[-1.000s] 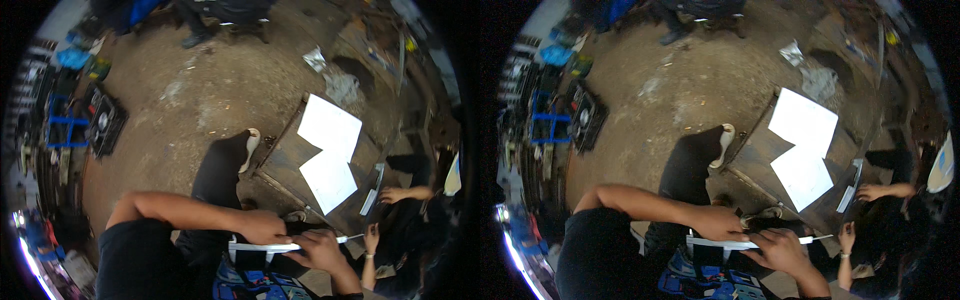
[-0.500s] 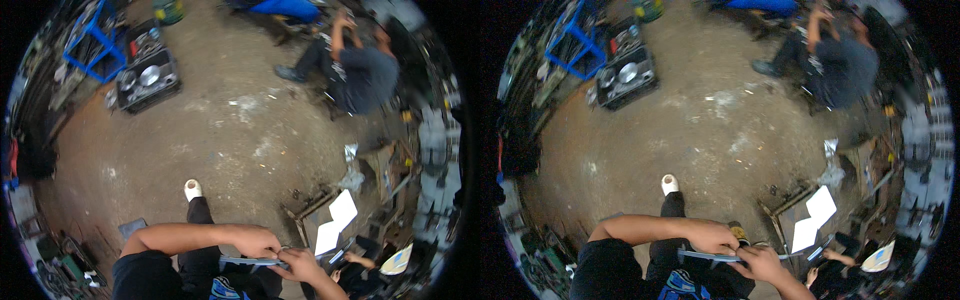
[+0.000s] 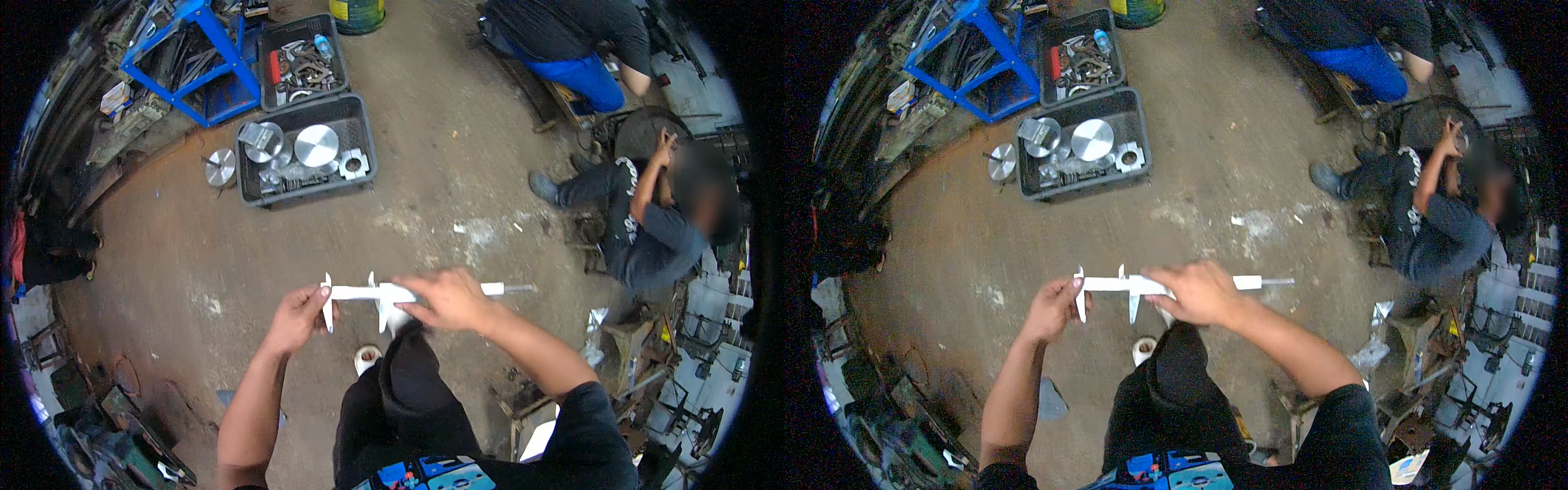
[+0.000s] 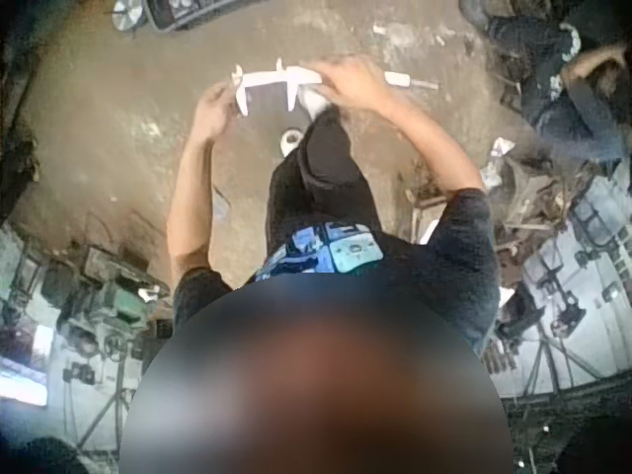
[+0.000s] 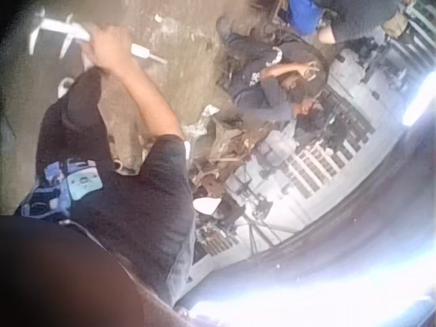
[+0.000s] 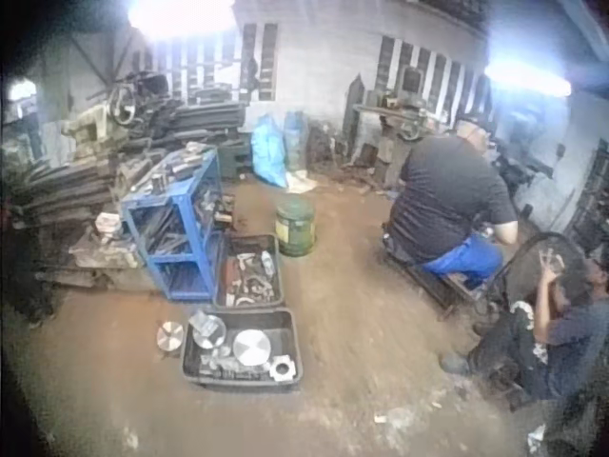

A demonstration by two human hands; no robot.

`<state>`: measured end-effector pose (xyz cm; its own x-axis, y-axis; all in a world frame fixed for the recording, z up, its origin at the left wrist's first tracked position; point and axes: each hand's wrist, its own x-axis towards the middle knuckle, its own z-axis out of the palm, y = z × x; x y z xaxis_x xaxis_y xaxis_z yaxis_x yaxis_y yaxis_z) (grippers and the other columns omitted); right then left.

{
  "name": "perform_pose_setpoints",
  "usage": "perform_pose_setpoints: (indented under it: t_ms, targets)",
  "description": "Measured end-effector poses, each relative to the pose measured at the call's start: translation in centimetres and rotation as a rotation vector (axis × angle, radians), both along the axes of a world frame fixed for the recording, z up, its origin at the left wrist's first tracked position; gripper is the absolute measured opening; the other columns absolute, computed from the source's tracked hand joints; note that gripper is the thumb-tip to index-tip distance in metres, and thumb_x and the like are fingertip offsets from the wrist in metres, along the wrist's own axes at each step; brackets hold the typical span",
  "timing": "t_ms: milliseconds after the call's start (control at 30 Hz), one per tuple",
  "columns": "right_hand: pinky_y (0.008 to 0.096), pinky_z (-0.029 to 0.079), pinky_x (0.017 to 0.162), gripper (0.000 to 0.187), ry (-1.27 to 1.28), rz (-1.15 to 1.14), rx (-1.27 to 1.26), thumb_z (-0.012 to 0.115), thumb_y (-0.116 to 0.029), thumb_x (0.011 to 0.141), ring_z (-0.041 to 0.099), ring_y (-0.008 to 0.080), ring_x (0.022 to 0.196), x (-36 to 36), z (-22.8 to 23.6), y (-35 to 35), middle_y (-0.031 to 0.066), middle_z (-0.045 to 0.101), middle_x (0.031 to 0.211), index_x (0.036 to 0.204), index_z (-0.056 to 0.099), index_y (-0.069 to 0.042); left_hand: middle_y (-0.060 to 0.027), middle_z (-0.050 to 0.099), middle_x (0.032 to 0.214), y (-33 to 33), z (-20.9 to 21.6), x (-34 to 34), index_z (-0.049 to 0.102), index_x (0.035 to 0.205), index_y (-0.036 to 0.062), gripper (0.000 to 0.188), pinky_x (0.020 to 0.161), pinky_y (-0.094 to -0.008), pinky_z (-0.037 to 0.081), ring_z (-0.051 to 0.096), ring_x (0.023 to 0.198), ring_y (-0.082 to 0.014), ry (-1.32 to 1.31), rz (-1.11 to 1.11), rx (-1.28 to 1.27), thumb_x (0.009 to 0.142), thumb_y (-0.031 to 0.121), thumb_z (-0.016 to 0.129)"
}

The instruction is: The person uses a compass and caliper to draw circles and arcs on a sheet of paper. They adjust the compass, draw arcs, measure with a caliper, and continue drawing geometric shapes on the paper.

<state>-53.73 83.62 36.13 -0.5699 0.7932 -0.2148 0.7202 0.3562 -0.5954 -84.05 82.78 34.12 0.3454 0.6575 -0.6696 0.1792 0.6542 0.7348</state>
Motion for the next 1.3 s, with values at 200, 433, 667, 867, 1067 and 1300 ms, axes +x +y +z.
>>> perform_pose_setpoints:
  t_ms: [200,433,667,867,1067,1300]
  targets:
    - [0.0459,0.058,0.064,0.038,-0.084,0.126,0.214,0.069,-0.041,0.091,0.070,0.0348,0.075,-5.3,-18.7,24.6,0.0097,0.068,0.097,0.117,0.063,-0.016,-0.0005,0.064,0.079,21.5,-18.2,-4.7,0.065,0.101,0.0010,0.020,0.060,-0.0271,0.048,0.060,0.067,-0.0092,0.105,0.177,0.156,0.103,0.020,0.062]
    - [0.0470,0.058,0.084,0.040,-0.125,-0.061,0.097,0.072,-0.025,0.090,0.069,0.0371,0.095,-4.3,-38.6,43.1,0.0157,0.067,0.113,0.126,0.061,-0.011,0.0003,0.064,0.079,38.0,-39.5,-9.6,0.067,0.092,0.0029,0.009,0.064,-0.0253,0.041,0.050,0.068,-0.0070,0.291,0.383,0.257,0.097,0.010,0.065]
    - [0.0486,0.058,0.077,0.032,-0.192,-0.009,0.234,0.072,-0.024,0.088,0.070,0.0366,0.088,-6.3,-45.1,45.8,0.0118,0.067,0.099,0.118,0.065,-0.016,-0.0149,0.073,0.096,39.0,-46.4,-9.2,0.065,0.122,-0.0112,0.036,0.077,-0.0272,0.052,0.066,0.084,-0.0145,0.657,0.548,0.387,0.095,0.012,0.072]
    - [0.0467,0.059,0.075,0.035,-0.067,0.001,0.236,0.070,-0.029,0.089,0.071,0.0347,0.085,-7.0,-46.2,45.2,0.0104,0.068,0.096,0.123,0.068,-0.019,-0.0115,0.074,0.098,39.2,-46.6,-9.2,0.064,0.127,-0.0089,0.039,0.066,-0.0274,0.059,0.066,0.078,-0.0106,0.496,0.590,0.334,0.096,0.014,0.071]
    - [0.0424,0.060,0.076,0.036,-0.094,0.030,0.233,0.072,-0.023,0.090,0.070,0.0311,0.082,-11.0,-46.3,44.5,0.0079,0.066,0.094,0.124,0.067,-0.015,-0.0122,0.072,0.099,38.9,-46.2,-8.8,0.063,0.127,-0.0094,0.040,0.067,-0.0266,0.060,0.067,0.079,-0.0107,0.426,0.595,0.302,0.096,0.014,0.072]
    - [0.0427,0.061,0.075,0.035,-0.144,0.077,0.252,0.071,-0.024,0.091,0.071,0.0318,0.084,-7.4,-45.1,46.4,0.0092,0.067,0.100,0.125,0.067,-0.018,-0.0135,0.068,0.101,39.1,-47.0,-9.6,0.056,0.126,-0.0130,0.040,0.069,-0.0294,0.061,0.066,0.077,-0.0128,0.382,0.568,0.261,0.097,0.011,0.069]
